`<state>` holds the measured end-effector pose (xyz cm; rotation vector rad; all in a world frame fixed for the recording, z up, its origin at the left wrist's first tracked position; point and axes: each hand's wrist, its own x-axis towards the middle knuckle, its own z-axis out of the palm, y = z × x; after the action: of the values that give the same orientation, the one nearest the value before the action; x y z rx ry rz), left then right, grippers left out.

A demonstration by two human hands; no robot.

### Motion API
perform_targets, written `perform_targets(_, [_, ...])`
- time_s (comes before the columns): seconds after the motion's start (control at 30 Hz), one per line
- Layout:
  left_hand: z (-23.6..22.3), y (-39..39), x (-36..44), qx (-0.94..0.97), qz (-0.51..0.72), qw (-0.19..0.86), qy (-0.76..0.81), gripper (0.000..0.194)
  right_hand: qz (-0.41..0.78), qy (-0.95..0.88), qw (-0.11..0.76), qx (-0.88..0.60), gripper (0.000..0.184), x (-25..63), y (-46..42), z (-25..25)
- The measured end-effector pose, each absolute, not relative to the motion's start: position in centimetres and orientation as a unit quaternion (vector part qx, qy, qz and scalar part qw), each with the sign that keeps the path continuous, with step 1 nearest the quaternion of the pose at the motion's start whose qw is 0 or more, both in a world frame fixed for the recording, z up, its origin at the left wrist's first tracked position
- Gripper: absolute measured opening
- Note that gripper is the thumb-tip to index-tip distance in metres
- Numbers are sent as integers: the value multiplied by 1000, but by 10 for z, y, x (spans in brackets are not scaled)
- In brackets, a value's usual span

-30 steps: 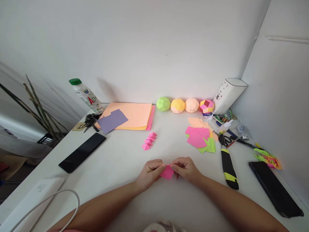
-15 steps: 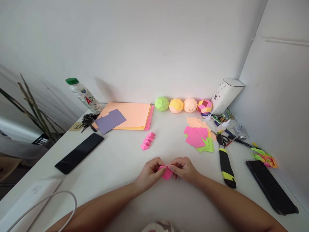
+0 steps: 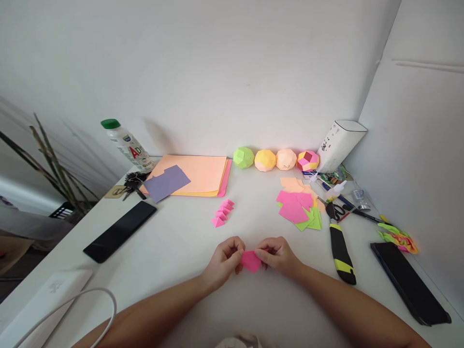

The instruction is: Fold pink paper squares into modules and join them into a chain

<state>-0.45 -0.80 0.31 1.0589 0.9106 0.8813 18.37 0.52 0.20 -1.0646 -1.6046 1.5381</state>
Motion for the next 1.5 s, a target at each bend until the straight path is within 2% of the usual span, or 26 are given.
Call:
perform_targets(0.4, [6, -8, 0, 582, 337, 600, 433, 24, 523, -674, 323, -410, 8, 177, 4, -1])
perform_targets(0.57, [5, -7, -2, 558, 342, 626, 423, 25, 545, -639, 329, -433, 6, 179, 4, 2])
perform_targets(0.8, [-4, -4, -6, 470, 411, 664, 412, 27, 638, -508, 400, -418, 13, 184, 8, 4])
perform_targets(1.07, [4, -6, -4, 491, 374, 666, 419, 23, 602, -615, 326, -392, 18, 183, 5, -5])
perform_targets(1.5, [-3, -6, -4, 429, 396, 688, 431, 30, 643, -523, 384, -407, 20, 184, 8, 8])
